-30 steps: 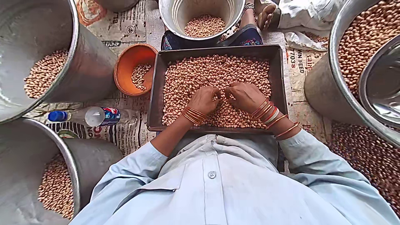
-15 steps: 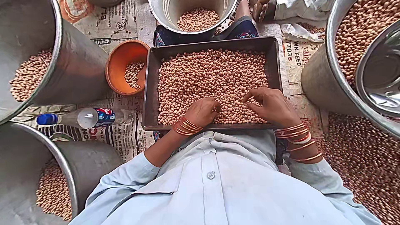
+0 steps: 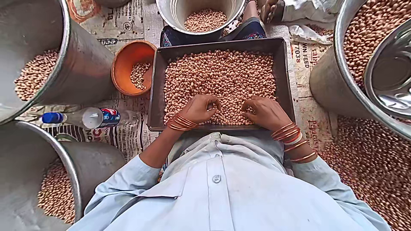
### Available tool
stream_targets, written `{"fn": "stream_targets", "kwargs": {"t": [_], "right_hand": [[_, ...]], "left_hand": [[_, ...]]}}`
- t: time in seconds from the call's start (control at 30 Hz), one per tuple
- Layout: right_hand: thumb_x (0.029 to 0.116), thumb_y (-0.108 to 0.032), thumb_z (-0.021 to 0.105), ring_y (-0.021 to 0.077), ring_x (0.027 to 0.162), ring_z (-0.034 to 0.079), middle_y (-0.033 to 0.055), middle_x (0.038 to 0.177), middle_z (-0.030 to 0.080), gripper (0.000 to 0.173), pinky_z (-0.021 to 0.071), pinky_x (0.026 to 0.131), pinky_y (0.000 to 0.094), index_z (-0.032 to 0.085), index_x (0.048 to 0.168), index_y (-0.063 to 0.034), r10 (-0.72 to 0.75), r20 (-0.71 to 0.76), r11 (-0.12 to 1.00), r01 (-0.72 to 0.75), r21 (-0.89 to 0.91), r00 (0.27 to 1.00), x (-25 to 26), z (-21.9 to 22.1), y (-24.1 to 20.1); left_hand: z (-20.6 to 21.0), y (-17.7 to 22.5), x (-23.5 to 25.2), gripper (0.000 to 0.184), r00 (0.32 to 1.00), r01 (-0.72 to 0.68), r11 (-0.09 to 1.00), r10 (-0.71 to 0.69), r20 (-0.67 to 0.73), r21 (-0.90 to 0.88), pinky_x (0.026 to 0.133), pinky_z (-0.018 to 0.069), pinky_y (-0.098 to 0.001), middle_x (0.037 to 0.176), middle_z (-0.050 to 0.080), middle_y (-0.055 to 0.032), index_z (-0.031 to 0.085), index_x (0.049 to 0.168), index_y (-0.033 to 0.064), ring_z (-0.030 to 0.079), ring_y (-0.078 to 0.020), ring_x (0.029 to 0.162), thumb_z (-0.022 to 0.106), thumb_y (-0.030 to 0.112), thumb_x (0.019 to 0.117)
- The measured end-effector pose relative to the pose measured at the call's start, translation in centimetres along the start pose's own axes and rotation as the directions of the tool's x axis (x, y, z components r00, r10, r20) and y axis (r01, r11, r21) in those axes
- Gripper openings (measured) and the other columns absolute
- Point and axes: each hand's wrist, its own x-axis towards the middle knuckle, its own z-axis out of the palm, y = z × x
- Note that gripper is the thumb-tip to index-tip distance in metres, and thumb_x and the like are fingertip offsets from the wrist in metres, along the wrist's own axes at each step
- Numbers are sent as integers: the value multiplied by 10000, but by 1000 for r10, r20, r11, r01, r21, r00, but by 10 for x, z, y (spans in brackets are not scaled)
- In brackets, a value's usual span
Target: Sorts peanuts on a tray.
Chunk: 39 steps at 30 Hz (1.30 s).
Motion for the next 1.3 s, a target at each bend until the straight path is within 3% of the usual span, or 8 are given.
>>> {"fn": "stream_targets", "kwargs": {"t": [0.1,0.23,0.37,0.53,0.73,1.07,1.17,1.3], "right_hand": [[900,-215,723,99,529,450,-25,644,526,119,369,498,290,716,977,-124,25,-206,926,55,373,978,-7,-13,9],[894,-56,498,10,476,396,-49,724,505,163,327,424,145,551,1018,-148,217,-271,580,99,809,938,-25,-26,18],[904,-93,623,71,560,451,-7,738,571,111,371,511,252,691,991,-104,86,-221,878,31,478,971,-32,-28,19],[888,-119,746,349,845,701,143,910,697,132,548,674,559,782,1015,-129,-31,19,1000,31,2,999,-26,-8,8],[850,-74,786,353,795,700,144,898,699,155,542,621,551,784,993,-134,16,62,995,-10,-97,998,-19,-4,-6],[905,-154,764,361,847,710,144,943,718,128,552,668,573,758,1022,-103,98,102,985,-82,-151,990,-16,-8,-9],[909,-128,758,355,830,703,149,942,701,127,557,664,549,750,1030,-87,60,61,991,-52,-125,996,-11,-18,-25],[908,-91,742,288,728,683,120,883,685,100,560,617,483,739,1007,-77,-158,-50,987,159,28,986,2,-23,-59]], "left_hand": [[16,10,2,100,998,-58,991,58,7,121,758,565,-492,883,727,-128,772,989,63,689,-271,787,729,92,903],[28,21,13,118,992,-14,979,-12,129,203,845,569,-556,997,728,-164,769,996,58,714,-340,945,737,144,922],[13,7,12,104,1000,-5,995,6,11,-102,577,461,-333,697,617,-11,741,967,73,533,-108,587,729,150,897],[-20,-13,-2,256,997,70,958,-63,32,-280,613,458,-230,844,612,35,655,1094,96,539,-19,672,551,156,868],[8,-4,-8,136,980,-127,989,113,163,78,821,561,-506,919,728,-126,780,1008,85,701,-282,871,771,88,873],[22,0,1,73,978,-150,971,118,171,187,790,577,-520,939,720,-123,756,969,79,713,-300,906,740,126,916],[19,-1,1,101,987,-133,988,125,102,79,706,565,-458,820,713,-105,744,932,38,690,-235,747,739,134,902],[9,2,2,144,981,96,855,6,194,-510,619,518,-205,840,657,22,616,1045,52,613,-28,682,596,78,905]]}}
